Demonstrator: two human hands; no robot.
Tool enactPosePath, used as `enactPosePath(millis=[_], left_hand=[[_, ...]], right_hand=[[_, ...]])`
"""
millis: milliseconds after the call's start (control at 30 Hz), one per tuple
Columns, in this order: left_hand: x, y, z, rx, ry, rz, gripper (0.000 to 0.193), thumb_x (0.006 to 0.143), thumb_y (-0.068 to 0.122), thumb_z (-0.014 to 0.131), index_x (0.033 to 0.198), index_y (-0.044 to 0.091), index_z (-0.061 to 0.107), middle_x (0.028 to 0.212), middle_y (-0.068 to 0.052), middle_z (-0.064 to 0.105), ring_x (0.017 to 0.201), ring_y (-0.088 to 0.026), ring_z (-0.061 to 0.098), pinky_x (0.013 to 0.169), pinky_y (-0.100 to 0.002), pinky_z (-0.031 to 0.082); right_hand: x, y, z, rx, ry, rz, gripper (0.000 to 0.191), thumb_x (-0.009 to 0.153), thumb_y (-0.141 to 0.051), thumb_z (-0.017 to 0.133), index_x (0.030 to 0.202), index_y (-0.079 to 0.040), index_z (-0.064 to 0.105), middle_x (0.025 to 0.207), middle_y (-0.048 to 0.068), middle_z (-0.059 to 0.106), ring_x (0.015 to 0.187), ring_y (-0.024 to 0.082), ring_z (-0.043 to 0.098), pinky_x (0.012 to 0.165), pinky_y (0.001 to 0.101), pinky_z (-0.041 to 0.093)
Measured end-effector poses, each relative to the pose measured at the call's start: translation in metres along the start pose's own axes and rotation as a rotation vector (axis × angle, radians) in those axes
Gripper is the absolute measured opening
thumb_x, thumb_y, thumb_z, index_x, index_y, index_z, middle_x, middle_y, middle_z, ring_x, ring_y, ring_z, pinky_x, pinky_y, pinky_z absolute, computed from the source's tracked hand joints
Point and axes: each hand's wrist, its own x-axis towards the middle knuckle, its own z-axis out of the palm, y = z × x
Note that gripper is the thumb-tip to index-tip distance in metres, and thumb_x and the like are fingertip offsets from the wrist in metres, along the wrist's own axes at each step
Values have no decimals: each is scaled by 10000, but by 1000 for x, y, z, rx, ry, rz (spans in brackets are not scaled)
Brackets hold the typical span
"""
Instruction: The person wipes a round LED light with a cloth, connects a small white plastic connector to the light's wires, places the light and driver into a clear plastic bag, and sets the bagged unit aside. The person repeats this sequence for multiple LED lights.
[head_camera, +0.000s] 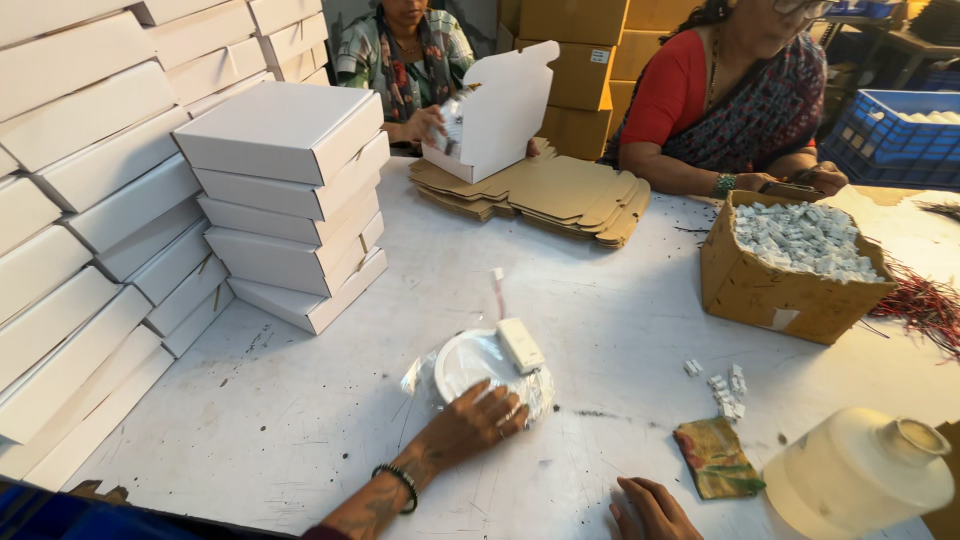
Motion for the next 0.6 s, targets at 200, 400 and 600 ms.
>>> enactPosePath(millis=[200,400,600], left_hand=[[55,-54,-16,111,-405,-382,811,901,-20,525,1584,322,255,1675,-60,103,1530,-254,142,1212,-693,28],[106,-81,-35,31,-256,-896,708,866,90,656,1532,140,421,1708,-155,-10,1572,-361,50,1124,-799,31],[113,-28,-32,-729,663,-423,366,1085,219,668,1431,131,587,1689,-39,383,1616,-264,352,1313,-595,375]], right_hand=[[10,0,1,-51,-51,-41,398,799,-335,796,1158,-166,763,1088,87,738,1069,243,737,960,410,601],[11,-1,-10,-22,-16,-67,403,764,-310,821,1126,-138,776,1053,98,748,1046,253,747,949,419,605],[11,-7,-1,-44,72,-159,397,726,-304,837,1080,-134,783,1050,101,755,1027,264,752,944,414,606]])
